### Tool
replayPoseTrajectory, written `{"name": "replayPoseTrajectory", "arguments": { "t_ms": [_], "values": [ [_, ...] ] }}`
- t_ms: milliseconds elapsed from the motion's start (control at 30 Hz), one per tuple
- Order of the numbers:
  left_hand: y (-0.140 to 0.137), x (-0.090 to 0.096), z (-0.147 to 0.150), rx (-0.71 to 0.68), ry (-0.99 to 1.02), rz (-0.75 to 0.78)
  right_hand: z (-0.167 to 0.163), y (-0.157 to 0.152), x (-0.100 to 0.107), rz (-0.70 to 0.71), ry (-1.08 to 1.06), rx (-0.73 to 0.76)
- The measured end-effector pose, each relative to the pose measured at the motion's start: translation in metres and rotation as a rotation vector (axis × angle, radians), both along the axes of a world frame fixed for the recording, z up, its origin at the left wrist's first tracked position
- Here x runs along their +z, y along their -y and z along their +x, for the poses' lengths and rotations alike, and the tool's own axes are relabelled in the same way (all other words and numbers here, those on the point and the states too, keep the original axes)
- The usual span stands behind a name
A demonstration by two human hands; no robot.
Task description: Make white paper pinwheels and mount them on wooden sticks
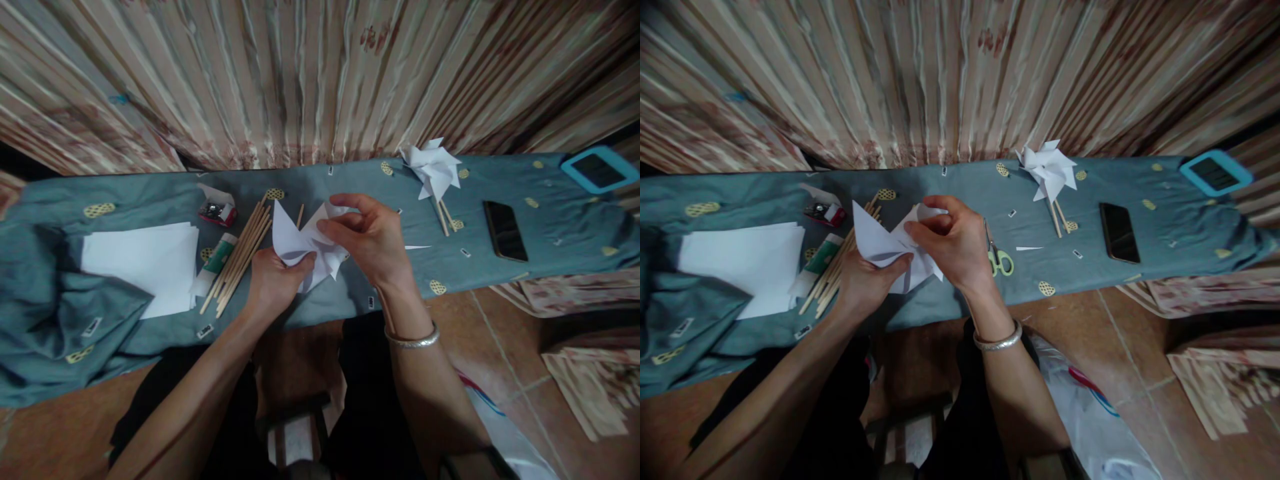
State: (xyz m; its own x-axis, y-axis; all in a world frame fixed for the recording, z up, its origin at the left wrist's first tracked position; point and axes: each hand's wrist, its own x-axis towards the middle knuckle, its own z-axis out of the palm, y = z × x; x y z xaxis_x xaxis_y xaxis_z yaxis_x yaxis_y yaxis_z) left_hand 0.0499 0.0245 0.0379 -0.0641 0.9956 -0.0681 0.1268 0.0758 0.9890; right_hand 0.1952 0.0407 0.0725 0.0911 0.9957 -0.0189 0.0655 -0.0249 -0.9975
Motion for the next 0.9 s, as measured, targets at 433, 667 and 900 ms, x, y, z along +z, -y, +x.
{"name": "replayPoseTrajectory", "arguments": {
  "t_ms": [433, 667, 900],
  "values": [
    [-0.003, -0.009, 0.004, 0.036, 0.316, -0.081, 0.009, 0.009, -0.014, -0.023, 0.012, 0.084],
    [-0.003, -0.008, 0.006, 0.066, 0.297, -0.115, 0.009, 0.009, -0.016, 0.015, 0.112, 0.073],
    [-0.002, -0.007, 0.007, 0.050, 0.359, -0.130, 0.006, 0.009, -0.018, 0.020, 0.157, 0.068]
  ]
}}
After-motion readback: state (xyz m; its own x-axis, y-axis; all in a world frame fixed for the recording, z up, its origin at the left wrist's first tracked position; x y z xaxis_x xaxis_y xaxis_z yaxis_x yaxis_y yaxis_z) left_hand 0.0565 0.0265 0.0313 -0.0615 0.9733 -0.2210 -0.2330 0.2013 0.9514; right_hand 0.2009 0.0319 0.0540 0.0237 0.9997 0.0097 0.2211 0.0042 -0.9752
